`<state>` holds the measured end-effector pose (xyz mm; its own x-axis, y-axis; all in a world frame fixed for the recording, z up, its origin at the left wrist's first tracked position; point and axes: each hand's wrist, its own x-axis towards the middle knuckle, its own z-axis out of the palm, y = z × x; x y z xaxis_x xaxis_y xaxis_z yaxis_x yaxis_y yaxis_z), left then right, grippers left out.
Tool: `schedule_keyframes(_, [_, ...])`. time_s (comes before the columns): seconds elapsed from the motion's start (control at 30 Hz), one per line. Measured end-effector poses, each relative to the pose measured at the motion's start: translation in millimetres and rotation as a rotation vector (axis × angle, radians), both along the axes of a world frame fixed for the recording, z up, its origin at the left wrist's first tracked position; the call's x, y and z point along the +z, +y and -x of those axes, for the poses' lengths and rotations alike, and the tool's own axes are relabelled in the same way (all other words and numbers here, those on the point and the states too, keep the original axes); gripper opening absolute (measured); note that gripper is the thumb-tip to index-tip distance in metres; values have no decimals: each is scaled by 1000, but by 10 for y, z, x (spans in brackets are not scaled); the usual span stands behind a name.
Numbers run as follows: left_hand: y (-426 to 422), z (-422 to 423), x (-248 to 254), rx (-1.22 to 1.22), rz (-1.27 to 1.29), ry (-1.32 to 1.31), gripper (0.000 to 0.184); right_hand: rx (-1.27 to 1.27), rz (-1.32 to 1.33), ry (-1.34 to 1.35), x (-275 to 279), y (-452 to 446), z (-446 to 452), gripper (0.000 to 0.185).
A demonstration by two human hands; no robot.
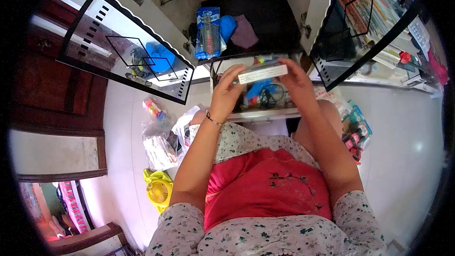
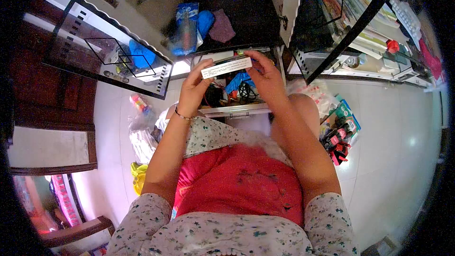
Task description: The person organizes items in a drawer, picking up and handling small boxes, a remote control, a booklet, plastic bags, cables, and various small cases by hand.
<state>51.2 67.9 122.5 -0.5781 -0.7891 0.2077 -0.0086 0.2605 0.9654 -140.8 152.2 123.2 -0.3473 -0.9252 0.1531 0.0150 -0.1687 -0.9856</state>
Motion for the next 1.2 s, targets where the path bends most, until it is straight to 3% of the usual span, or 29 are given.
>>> schedule_keyframes(0.33, [-23, 6, -26, 12, 19, 29, 44, 16, 32, -33, -22, -11, 2, 40])
schedule_keyframes(0.4, [-39, 0, -35, 16, 122, -10, 43, 16, 42, -23, -40, -21, 5, 40])
schedule_keyframes(1.2, [-23, -6, 6, 11, 75, -2, 42, 16, 17, -36, 17, -5, -21, 39])
